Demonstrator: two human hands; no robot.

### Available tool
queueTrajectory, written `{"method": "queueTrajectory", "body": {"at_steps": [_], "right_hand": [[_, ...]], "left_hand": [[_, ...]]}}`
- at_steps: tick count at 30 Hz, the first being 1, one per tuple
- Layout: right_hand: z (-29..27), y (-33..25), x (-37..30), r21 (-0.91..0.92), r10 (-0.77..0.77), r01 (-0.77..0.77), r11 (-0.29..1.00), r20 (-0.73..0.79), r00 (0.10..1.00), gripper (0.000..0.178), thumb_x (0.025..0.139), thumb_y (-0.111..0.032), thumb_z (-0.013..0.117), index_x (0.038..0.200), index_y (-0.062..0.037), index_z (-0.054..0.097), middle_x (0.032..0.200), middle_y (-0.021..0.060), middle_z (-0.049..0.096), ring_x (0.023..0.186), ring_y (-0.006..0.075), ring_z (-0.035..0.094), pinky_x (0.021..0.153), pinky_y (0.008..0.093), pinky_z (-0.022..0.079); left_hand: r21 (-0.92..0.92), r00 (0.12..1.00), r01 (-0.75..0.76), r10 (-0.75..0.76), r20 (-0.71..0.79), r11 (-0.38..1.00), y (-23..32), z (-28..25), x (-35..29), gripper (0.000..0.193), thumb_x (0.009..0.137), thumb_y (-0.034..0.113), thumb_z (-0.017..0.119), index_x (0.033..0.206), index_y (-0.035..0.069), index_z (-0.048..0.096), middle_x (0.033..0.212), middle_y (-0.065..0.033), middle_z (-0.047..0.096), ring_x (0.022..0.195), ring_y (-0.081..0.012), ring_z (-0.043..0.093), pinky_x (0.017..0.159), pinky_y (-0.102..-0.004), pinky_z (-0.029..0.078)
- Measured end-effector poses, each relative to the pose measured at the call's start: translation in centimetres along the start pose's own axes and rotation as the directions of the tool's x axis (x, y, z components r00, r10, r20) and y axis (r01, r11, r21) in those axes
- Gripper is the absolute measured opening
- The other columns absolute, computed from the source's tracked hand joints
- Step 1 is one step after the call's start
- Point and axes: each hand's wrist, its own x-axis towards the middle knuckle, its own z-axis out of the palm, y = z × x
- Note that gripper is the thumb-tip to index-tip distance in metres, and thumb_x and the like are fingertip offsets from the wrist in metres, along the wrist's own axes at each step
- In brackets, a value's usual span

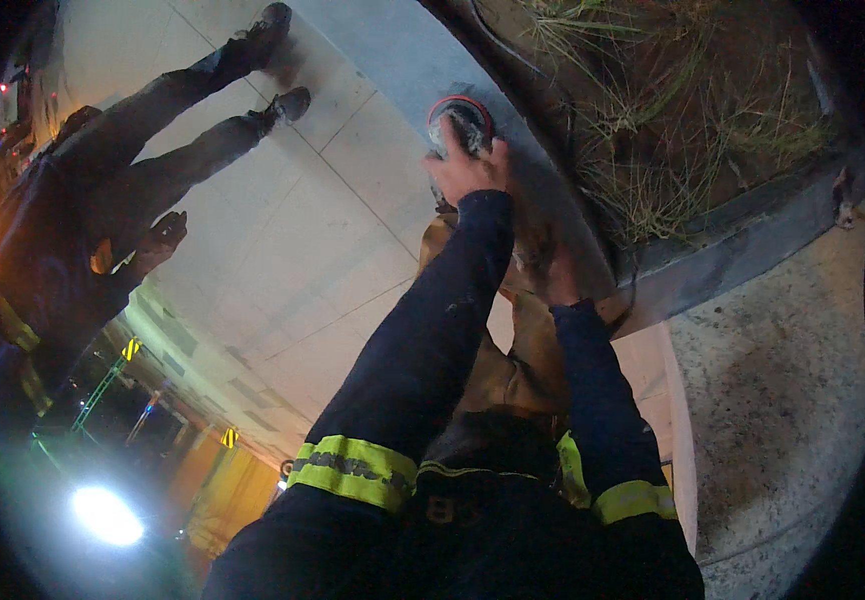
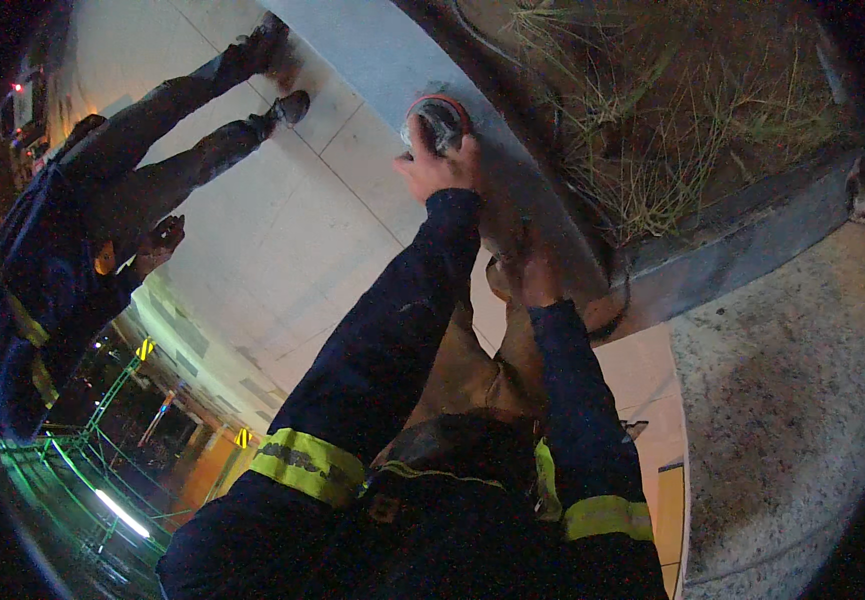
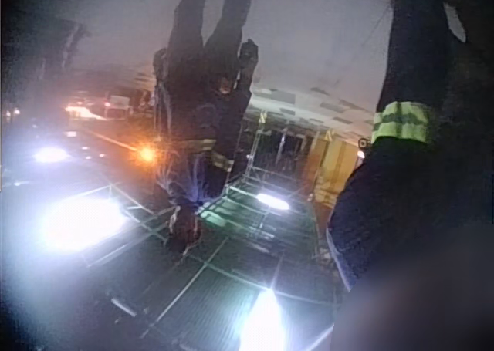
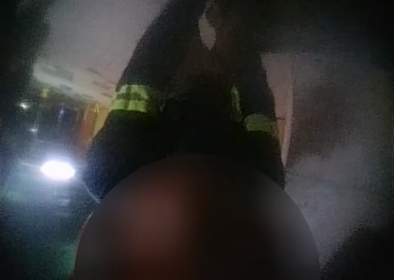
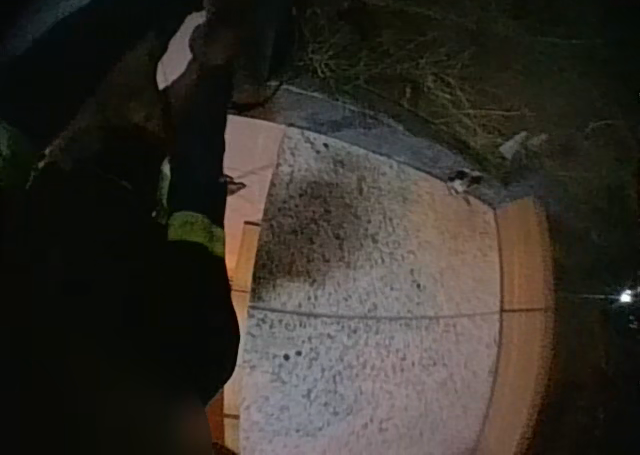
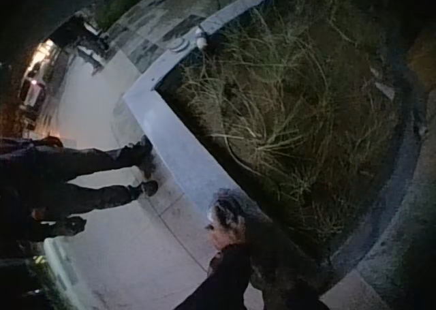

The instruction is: The person uses an angle grinder to smooth a concrete curb edge at night. They hold the tool with both hands, move it along the curb, and briefly pause to adjust the disc before continuing the grinding motion.

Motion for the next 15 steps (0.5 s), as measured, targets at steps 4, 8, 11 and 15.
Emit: {"method": "queueTrajectory", "body": {"at_steps": [4,8,11,15], "right_hand": [[-3.6,2.0,-0.3,-0.232,-0.119,0.100,0.968,-0.072,0.990,0.045,0.096,-0.016,0.047,0.140,-0.0192,0.038,0.121,0.0087,0.051,0.101,0.0214,0.054,0.085,0.0350,0.050],[-1.8,1.2,0.8,-0.017,-0.023,0.023,1.000,0.050,0.998,0.052,0.092,-0.029,0.053,0.138,-0.0087,0.040,0.119,0.0105,0.055,0.099,0.0241,0.057,0.082,0.0362,0.050],[-1.6,2.4,2.2,0.326,-0.074,-0.016,0.945,0.262,0.962,0.048,0.094,-0.013,0.050,0.139,-0.0183,0.037,0.111,0.0110,0.052,0.096,0.0211,0.056,0.077,0.0368,0.052],[-7.1,6.3,4.4,-0.735,-0.156,0.126,0.667,0.028,0.987,0.057,0.090,-0.016,0.057,0.141,-0.0117,0.032,0.112,0.0111,0.055,0.097,0.0229,0.058,0.080,0.0366,0.052]], "left_hand": [[-0.013,0.999,-0.010,0.011,0.043,1.000,1.5,0.0,-1.0,0.084,0.062,0.029,0.077,0.138,0.022,0.040,0.116,-0.0299,0.041,0.101,-0.0453,0.052,0.089,-0.0464,0.045],[-0.007,0.996,-0.007,0.008,0.085,1.000,2.5,-0.9,1.0,0.083,0.064,0.030,0.076,0.138,0.023,0.040,0.116,-0.0295,0.041,0.103,-0.0450,0.051,0.088,-0.0463,0.045],[0.006,0.999,-0.011,0.011,0.039,1.000,1.6,-1.3,2.5,0.083,0.064,0.030,0.076,0.138,0.023,0.040,0.116,-0.0281,0.041,0.102,-0.0441,0.051,0.087,-0.0461,0.046],[-0.047,0.988,0.067,-0.060,0.141,0.997,2.1,-1.7,1.7,0.082,0.064,0.029,0.076,0.137,0.022,0.041,0.116,-0.0275,0.040,0.101,-0.0444,0.051,0.086,-0.0467,0.046]]}}
